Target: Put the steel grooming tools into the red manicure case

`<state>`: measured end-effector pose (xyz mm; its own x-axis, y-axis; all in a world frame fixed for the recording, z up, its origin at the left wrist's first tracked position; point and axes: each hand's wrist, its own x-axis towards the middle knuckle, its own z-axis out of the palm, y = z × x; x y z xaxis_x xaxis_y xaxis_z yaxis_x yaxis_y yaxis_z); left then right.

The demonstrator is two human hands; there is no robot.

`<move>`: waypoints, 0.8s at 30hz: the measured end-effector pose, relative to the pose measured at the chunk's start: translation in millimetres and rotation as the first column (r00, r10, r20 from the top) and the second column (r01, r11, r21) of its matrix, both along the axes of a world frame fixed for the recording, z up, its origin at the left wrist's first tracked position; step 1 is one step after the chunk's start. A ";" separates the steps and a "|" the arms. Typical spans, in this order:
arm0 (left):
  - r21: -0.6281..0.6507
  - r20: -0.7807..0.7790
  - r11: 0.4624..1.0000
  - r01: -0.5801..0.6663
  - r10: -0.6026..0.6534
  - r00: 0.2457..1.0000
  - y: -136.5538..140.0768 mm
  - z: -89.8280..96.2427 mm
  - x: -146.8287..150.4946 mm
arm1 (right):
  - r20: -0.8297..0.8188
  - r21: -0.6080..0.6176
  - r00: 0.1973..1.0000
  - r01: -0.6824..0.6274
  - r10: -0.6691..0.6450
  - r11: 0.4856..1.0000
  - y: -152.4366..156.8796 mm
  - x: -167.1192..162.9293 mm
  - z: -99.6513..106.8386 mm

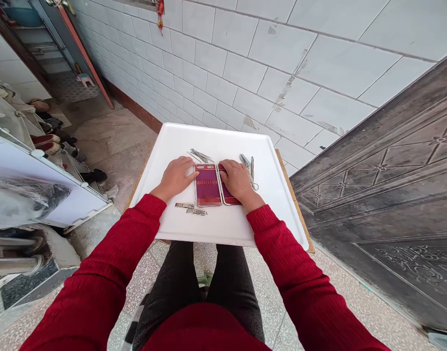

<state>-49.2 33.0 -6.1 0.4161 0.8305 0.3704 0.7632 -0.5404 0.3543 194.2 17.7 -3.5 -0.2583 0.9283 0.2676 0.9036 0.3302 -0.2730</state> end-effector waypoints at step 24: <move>0.034 0.012 0.999 0.017 -0.018 1.000 -2.2 -2.4 -2.4 | 0.051 -0.082 0.998 -0.026 0.030 0.996 28.9 -31.7 44.8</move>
<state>-51.6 30.9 -8.5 0.4256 0.8101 0.4032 0.7490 -0.5654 0.3454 162.5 46.6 41.3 -0.2961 0.9386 0.1769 0.9082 0.3340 -0.2524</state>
